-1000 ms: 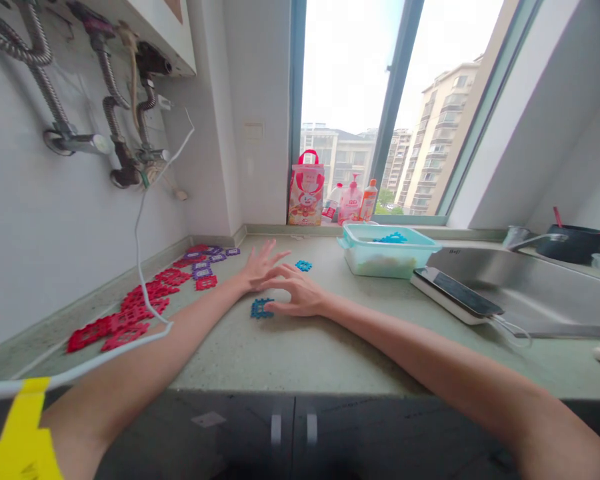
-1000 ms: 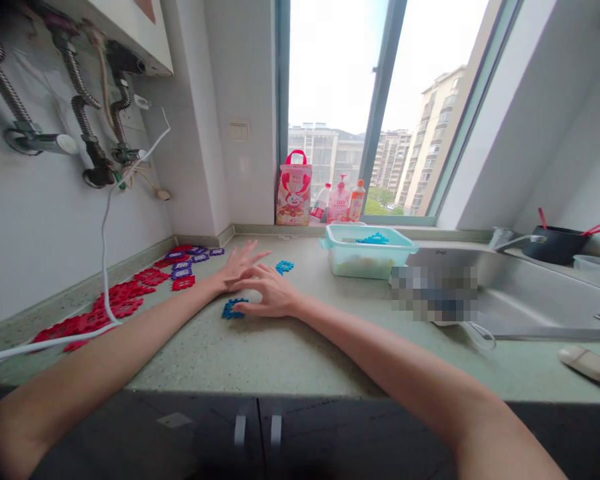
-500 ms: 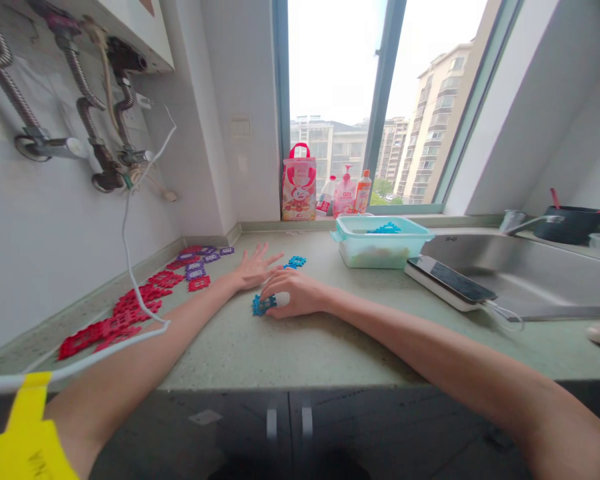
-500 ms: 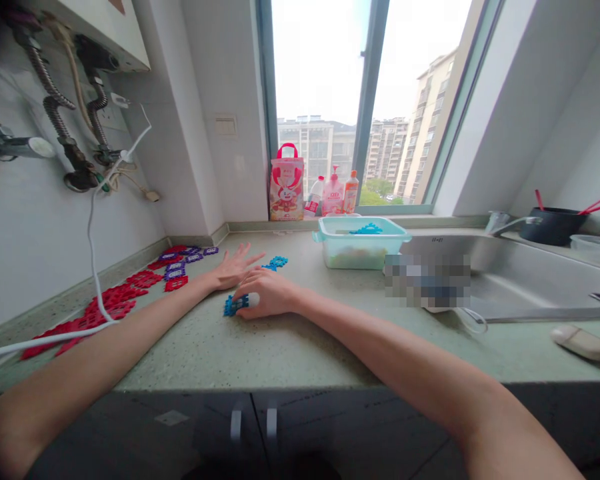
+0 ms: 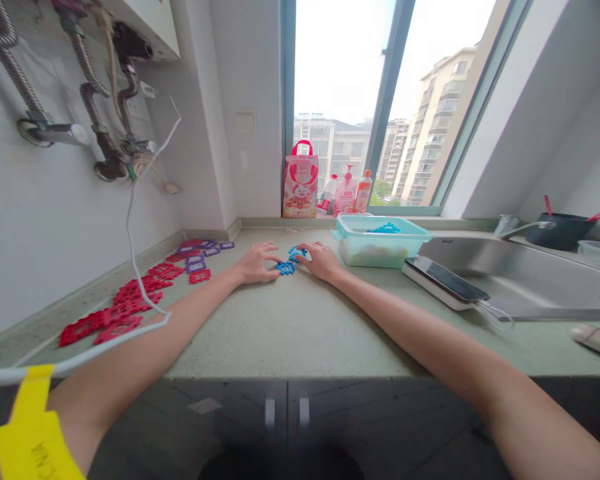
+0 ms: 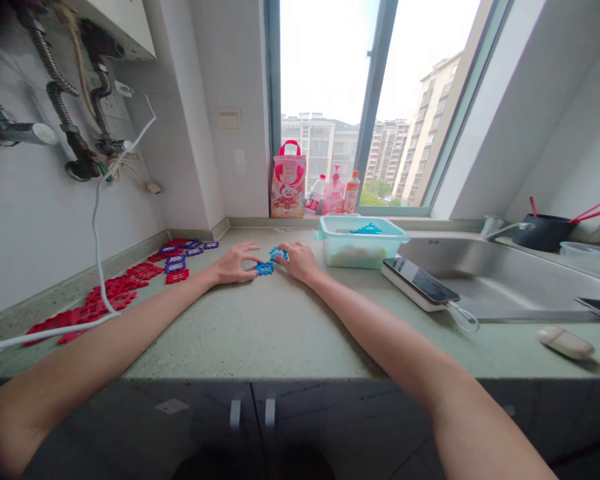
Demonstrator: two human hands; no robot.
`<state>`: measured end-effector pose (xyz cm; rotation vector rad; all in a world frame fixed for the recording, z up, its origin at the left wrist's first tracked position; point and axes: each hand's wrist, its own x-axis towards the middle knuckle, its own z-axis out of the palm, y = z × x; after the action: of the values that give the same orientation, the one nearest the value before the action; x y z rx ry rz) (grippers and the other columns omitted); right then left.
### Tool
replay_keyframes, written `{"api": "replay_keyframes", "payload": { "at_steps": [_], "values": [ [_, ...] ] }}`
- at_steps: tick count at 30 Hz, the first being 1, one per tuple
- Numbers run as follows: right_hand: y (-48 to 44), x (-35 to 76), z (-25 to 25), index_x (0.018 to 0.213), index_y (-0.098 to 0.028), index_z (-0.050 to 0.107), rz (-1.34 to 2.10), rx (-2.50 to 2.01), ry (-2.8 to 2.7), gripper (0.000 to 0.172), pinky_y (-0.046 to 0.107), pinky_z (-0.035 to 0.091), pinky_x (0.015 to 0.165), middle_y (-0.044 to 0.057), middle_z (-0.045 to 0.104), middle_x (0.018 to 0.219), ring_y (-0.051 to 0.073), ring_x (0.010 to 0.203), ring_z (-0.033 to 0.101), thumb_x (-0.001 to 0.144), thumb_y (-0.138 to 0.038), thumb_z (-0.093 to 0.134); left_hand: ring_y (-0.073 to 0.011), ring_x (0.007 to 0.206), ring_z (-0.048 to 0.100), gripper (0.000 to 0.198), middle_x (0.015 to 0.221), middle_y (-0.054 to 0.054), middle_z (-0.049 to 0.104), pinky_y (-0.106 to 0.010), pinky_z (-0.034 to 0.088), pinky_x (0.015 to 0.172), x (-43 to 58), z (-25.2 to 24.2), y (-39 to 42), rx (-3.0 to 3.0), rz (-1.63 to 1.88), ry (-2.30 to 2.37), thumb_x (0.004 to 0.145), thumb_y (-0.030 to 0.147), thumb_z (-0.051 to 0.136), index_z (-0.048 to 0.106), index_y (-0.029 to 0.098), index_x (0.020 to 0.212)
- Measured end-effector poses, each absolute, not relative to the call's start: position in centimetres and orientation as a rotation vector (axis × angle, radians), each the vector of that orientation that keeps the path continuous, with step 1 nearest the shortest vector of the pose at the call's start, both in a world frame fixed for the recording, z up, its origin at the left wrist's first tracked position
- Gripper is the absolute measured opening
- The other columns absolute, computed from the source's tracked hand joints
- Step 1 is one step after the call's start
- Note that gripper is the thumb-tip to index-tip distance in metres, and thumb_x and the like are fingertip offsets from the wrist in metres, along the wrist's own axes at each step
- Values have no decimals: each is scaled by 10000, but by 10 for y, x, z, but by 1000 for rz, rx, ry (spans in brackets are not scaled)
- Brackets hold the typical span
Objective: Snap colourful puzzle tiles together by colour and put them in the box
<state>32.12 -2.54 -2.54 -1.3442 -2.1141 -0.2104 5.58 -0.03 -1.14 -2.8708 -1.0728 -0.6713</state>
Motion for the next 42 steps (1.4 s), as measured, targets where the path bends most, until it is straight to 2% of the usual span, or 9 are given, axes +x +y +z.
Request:
{"api": "replay_keyframes", "payload": {
  "at_steps": [3,9,15,19,23,26,29,33,42],
  "values": [
    [-22,321,-27,1183,-304,777,-109,-1389,-2195,259,351,518,967,35,809,1085,250,1082,706,980,-429,677,-338,1443,509,301,1408,-79,691,-553,336,1240,53,-13,2,-2864,-836,-971,739,378,771,821,248,1006],
    [-21,323,-28,1086,-265,794,8,-1284,-2191,213,338,526,942,43,812,1045,241,1017,733,885,-296,728,-283,1198,644,288,1196,-60,766,-485,473,1118,50,-10,0,-2781,-1128,-986,780,356,705,805,239,1023],
    [-31,316,-35,1335,-296,578,419,-974,-2213,574,353,528,948,25,788,1219,200,1033,732,821,-399,814,-285,1178,635,302,1175,-66,747,-472,481,1100,47,-10,2,-2781,-1177,-1019,786,391,697,808,237,1020],
    [-31,315,-36,1357,-292,525,518,-1008,-2177,682,386,539,937,61,783,1224,211,1007,726,784,-464,852,-292,1202,637,309,1217,-84,736,-478,476,1111,47,-10,1,-2817,-1175,-982,782,377,708,807,225,1032],
    [-33,316,-33,1429,-280,513,463,-951,-2160,783,399,543,951,113,717,1328,250,1165,689,760,-471,873,-292,1260,618,341,1294,-79,712,-484,449,1149,49,-12,1,-2865,-1056,-960,782,362,741,807,256,1099],
    [-39,316,-28,1323,-271,651,340,-868,-2208,530,385,530,963,98,698,1339,253,1220,660,852,-469,793,-293,1314,597,369,1366,-68,685,-479,429,1173,52,-15,4,-2951,-876,-969,785,380,767,811,298,1142],
    [-41,314,-24,1100,-257,771,283,-859,-2293,257,344,514,931,42,770,1112,219,1057,697,924,-435,712,-289,1349,582,373,1410,-62,670,-464,418,1188,54,-16,6,-2990,-815,-1027,803,390,762,807,306,1164],
    [-38,312,-26,1088,-256,789,270,-896,-2313,236,300,495,858,4,789,978,183,894,693,901,-387,731,-297,1350,587,367,1404,-86,675,-448,421,1193,53,-13,3,-2999,-794,-1068,795,391,760,808,261,1135],
    [-48,310,-20,1117,-300,830,140,-1037,-2314,242,284,494,821,7,812,958,184,842,715,895,-373,769,-300,1357,592,348,1363,-104,705,-450,442,1182,52,-17,4,-3022,-871,-1035,698,357,793,815,229,1020]
  ]
}}
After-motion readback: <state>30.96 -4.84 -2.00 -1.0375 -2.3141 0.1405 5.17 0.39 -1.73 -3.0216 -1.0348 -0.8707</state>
